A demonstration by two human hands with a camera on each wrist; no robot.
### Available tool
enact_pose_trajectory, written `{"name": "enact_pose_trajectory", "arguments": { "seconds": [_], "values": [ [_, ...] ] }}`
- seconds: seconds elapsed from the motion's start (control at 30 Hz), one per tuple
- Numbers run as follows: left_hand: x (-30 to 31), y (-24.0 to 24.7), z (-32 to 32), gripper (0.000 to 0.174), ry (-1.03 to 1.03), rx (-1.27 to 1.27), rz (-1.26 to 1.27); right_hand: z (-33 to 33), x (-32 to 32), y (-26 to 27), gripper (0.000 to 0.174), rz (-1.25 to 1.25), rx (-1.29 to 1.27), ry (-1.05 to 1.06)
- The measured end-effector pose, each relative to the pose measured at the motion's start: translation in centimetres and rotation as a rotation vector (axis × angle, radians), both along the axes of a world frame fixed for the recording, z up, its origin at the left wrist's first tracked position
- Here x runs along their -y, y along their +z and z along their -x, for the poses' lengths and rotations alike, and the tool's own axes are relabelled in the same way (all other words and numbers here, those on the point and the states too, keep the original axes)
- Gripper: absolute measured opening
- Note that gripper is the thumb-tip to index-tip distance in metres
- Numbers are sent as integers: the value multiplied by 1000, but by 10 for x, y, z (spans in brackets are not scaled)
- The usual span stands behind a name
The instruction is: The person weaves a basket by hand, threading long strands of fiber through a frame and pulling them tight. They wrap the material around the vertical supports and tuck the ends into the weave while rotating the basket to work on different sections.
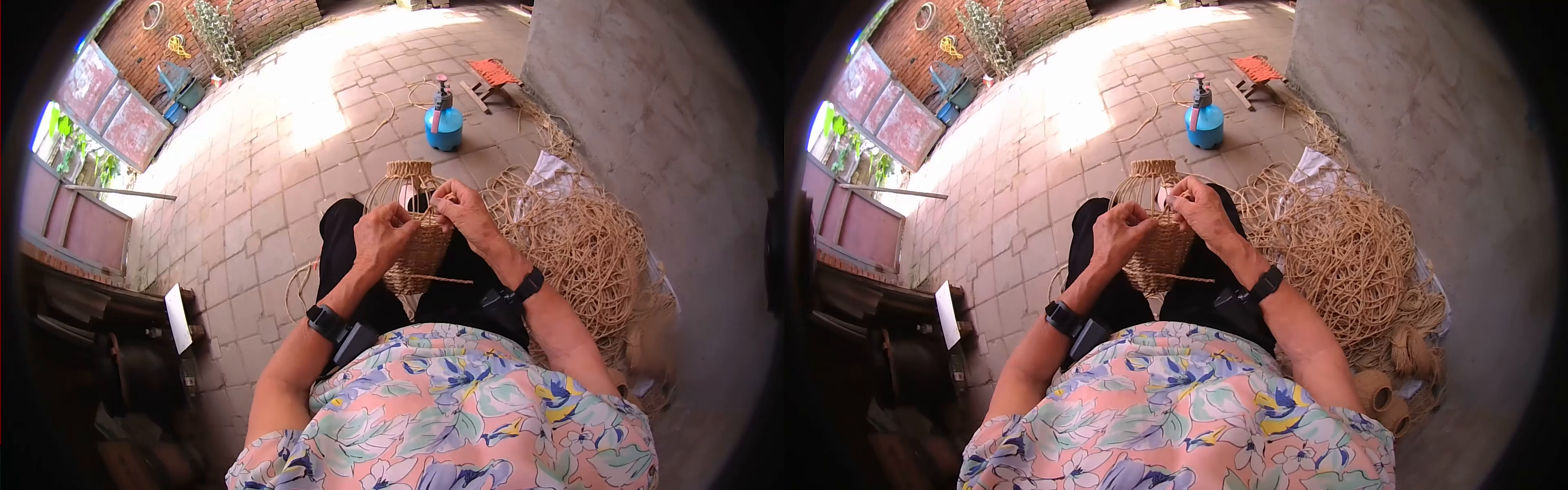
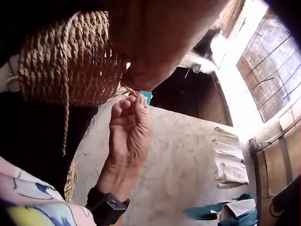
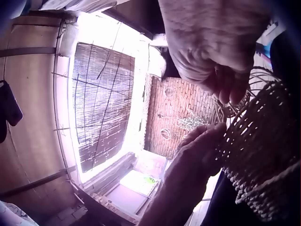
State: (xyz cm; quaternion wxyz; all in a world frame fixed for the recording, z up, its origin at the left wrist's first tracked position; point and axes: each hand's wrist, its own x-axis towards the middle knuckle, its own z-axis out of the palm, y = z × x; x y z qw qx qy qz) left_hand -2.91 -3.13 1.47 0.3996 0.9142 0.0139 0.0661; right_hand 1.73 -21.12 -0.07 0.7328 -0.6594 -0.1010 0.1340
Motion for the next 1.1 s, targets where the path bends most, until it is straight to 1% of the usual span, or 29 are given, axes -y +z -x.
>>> {"name": "enact_pose_trajectory", "arguments": {
  "seconds": [0.13, 0.2, 0.23, 0.3, 0.33, 0.37, 0.43, 0.47, 0.53, 0.57, 0.63, 0.67, 0.7, 0.77, 0.87, 0.9, 0.97, 1.0, 1.07, 1.1],
  "values": [
    [2, -2, -2, 23, 11, 44, -38, -9, -9, -7, 9, -28, 45, 8],
    [3, -4, -2, 24, 15, 63, -59, -11, -15, -9, 11, 462, 677, -119],
    [3, -5, -2, 24, 14, 81, -62, -9, -19, -9, 11, 461, 677, -116],
    [2, -7, -2, 24, 16, 95, -64, -4, -29, -10, 13, 694, 756, -273],
    [3, -7, -2, 24, 14, 90, -68, -3, -32, -12, 13, 753, 753, -288],
    [3, -6, -2, 24, 12, 88, -71, -3, -33, -13, 13, 754, 752, -289],
    [3, -6, -1, 24, 10, 94, -85, -3, -35, -13, 16, 665, 646, -299],
    [3, -5, -1, 24, 9, 100, -100, -2, -32, -12, 16, 665, 647, -299],
    [2, -3, 0, 24, 9, 110, -95, 4, -21, -3, 20, 423, 314, -199],
    [2, -3, 1, 24, 9, 119, -91, 6, -17, -3, 20, 425, 314, -198],
    [1, -3, 1, 24, -4, 117, -81, 12, -5, -7, 22, 258, 115, -143],
    [0, -2, 2, 24, -19, 116, -74, 12, 2, -18, 18, 276, 259, -142],
    [1, -1, 3, 24, -21, 116, -75, 16, 6, -17, 18, 276, 258, -144],
    [1, 3, 4, 22, -35, 84, -62, 23, 13, -15, 8, 428, 528, -162],
    [-1, 4, 4, 18, -72, 101, -73, 23, 18, -19, 5, 466, 593, -162],
    [0, 9, 6, 18, -75, 100, -79, 24, 18, -19, 5, 461, 590, -167],
    [6, 17, 12, 15, -36, 531, -300, 29, 20, -17, 7, 481, 388, -147],
    [9, 17, 12, 15, -38, 529, -302, 29, 21, -22, 7, 479, 386, -148],
    [16, 15, 11, 15, -242, 470, -336, 25, 21, -36, 10, 345, 327, -149],
    [21, 18, 13, 14, -292, 362, -356, 24, 21, -35, 10, 339, 339, -136]
  ]
}}
